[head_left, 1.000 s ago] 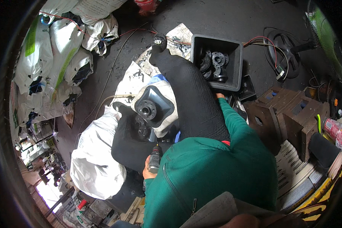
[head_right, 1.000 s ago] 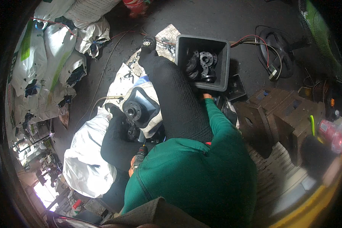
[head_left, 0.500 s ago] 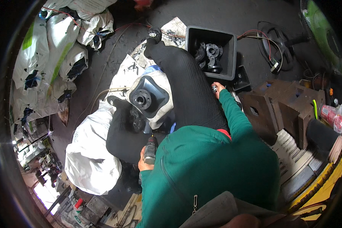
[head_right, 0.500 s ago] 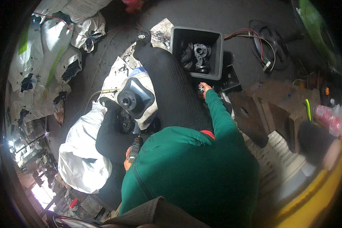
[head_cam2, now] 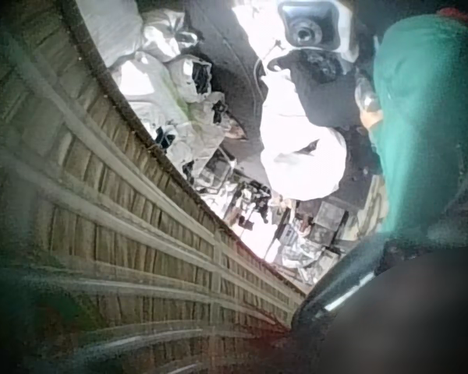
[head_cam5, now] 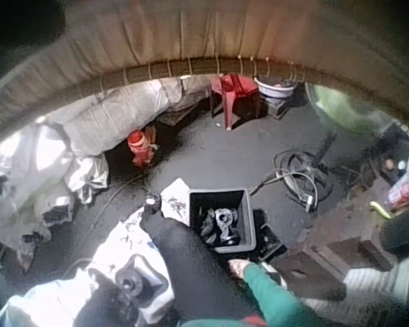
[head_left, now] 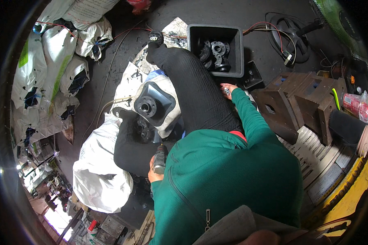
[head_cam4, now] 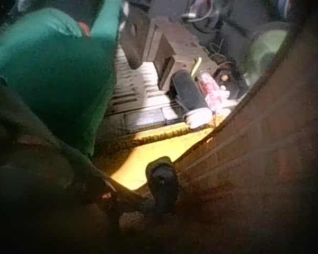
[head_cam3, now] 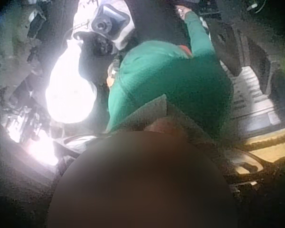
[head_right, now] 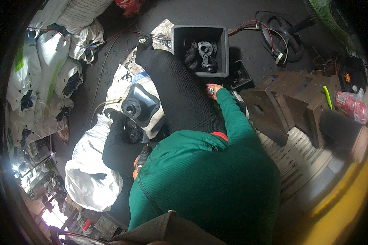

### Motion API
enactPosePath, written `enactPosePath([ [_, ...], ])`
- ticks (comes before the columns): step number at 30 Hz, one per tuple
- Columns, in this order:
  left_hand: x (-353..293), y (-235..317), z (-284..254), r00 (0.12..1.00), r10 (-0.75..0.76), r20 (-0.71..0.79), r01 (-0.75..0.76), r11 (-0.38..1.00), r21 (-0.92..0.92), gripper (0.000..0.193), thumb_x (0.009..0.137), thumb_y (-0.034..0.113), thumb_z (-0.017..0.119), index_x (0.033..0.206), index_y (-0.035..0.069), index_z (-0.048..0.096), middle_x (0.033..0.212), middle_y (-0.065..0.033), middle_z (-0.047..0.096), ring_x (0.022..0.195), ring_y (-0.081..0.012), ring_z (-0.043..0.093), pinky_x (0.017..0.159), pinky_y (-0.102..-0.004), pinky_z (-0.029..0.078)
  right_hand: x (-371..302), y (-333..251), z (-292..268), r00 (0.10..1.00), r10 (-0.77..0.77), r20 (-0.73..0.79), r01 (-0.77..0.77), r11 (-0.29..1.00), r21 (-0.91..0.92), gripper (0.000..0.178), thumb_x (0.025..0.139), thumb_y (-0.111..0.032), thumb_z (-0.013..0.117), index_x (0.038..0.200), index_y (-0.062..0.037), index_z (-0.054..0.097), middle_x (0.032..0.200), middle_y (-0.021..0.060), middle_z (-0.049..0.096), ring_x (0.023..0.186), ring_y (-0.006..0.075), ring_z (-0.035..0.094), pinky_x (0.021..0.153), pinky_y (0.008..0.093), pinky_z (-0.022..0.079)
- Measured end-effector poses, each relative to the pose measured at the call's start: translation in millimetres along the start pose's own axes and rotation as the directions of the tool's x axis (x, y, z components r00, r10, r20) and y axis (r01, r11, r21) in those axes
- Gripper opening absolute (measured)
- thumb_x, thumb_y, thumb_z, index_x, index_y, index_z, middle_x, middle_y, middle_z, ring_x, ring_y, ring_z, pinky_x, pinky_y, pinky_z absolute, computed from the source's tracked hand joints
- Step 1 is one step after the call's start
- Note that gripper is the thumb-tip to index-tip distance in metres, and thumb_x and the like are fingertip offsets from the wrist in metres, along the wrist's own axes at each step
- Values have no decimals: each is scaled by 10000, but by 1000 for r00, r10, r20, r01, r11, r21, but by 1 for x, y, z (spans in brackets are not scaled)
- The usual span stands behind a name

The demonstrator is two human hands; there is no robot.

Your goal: The person sits on the floor and uses a cordless drill to fasten screws into a black plastic housing. They repeatedly pick up screws, align them in the housing, and drive them in with the drill. The person places the housing into a black bin after each fastening cycle.

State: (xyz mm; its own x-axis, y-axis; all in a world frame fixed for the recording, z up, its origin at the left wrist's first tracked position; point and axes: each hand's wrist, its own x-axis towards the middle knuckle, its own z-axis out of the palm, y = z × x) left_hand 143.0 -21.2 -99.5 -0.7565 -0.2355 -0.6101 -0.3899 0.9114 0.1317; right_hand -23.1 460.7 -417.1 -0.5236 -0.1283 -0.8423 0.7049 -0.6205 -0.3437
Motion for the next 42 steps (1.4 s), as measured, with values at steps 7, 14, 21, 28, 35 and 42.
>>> enactPosePath([
  [7,1,-1,0,1000,9,8,-9,1000,5,538,713,190,758,1208,76,581,1163,-126,626,1035,-264,613,923,-392,470,-1,-10,-4,985,115,128,-142,962,231,304,929,-249,509,1177,-86,576,913,77,638,720,238,615,676,419,517],
  [14,8,1,1,999,32,10,-32,1000,0,520,717,189,752,1201,86,591,1160,-124,628,1041,-266,612,924,-394,469,-18,-5,6,997,-39,69,31,994,104,354,919,-246,541,1238,-93,559,988,71,632,848,249,625,757,422,521],
  [21,10,-3,4,999,48,13,-48,999,-4,503,721,188,747,1193,95,600,1157,-122,629,1046,-269,612,924,-395,469,-27,-15,4,993,18,117,-45,971,235,286,915,-164,539,1177,-60,590,914,64,638,816,253,635,753,436,530],
  [28,10,-14,6,998,66,9,-66,998,-11,486,725,188,741,1185,105,609,1154,-120,631,1051,-272,612,925,-397,469,-49,-20,5,989,-56,136,33,985,167,251,916,-162,564,1141,-59,604,905,50,644,790,241,643,722,410,548],
  [35,-3,0,-16,987,157,10,-158,987,31,469,728,187,735,1177,115,618,1151,-118,632,1057,-274,611,926,-399,469,-68,-34,24,992,-63,107,26,948,317,311,924,-182,572,1195,-30,578,854,7,637,717,144,624,697,341,543],
  [42,-24,63,-123,640,684,-350,-688,713,137,399,717,180,728,1104,135,639,1050,-95,642,987,-279,613,866,-401,474,-167,-98,114,817,-236,526,96,955,280,376,960,-223,478,1255,8,500,793,15,622,614,120,583,687,325,555],
])
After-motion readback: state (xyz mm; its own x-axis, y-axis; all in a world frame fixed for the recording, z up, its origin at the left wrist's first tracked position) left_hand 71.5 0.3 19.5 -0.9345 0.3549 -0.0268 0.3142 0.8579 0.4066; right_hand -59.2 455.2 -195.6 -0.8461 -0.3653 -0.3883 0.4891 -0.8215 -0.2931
